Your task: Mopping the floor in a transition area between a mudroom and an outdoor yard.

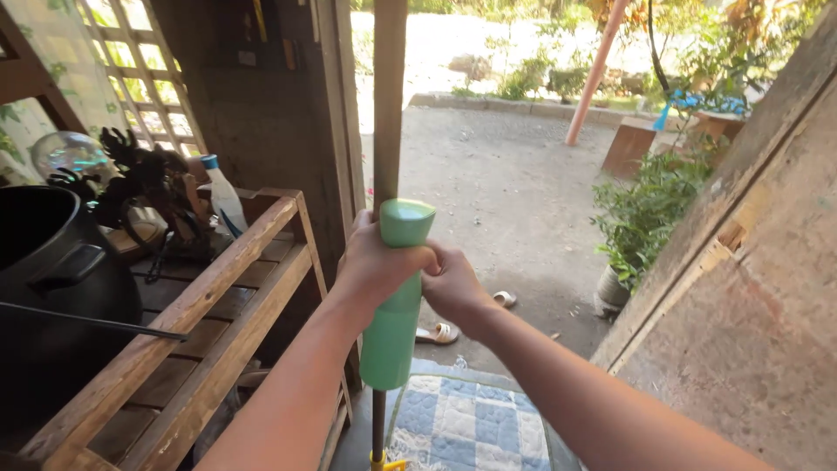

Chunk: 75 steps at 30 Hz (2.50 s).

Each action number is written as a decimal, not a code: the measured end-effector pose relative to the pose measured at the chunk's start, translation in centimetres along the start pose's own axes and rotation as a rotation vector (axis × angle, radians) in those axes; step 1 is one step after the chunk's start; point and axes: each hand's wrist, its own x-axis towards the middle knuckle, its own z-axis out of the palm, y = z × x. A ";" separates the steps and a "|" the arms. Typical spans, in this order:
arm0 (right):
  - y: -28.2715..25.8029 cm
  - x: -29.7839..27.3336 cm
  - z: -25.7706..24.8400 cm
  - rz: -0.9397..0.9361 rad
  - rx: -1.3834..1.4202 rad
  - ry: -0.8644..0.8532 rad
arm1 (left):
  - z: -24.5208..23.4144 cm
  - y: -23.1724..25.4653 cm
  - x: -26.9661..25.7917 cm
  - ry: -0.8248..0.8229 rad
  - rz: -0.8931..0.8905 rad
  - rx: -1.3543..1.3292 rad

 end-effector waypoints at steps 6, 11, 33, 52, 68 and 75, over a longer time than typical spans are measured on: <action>4.1 0.0 -1.9 -0.045 0.110 0.066 | 2.5 -0.3 1.4 -0.134 0.081 -0.072; 4.0 -0.8 -2.8 -0.011 0.103 0.126 | 3.0 0.4 1.1 -0.218 0.038 -0.173; 0.6 -5.8 -2.6 -0.030 0.092 0.235 | 2.1 3.8 -3.6 -0.114 0.106 0.090; 0.3 -11.2 -7.3 0.064 0.161 0.230 | 6.6 5.1 -6.4 -0.249 0.156 0.075; -9.9 -32.6 -15.0 -0.088 0.433 0.373 | 16.2 7.5 -22.4 -0.603 0.218 -0.046; -10.5 -45.4 -16.0 -0.139 0.330 0.566 | 20.1 6.5 -36.9 -0.793 0.329 0.102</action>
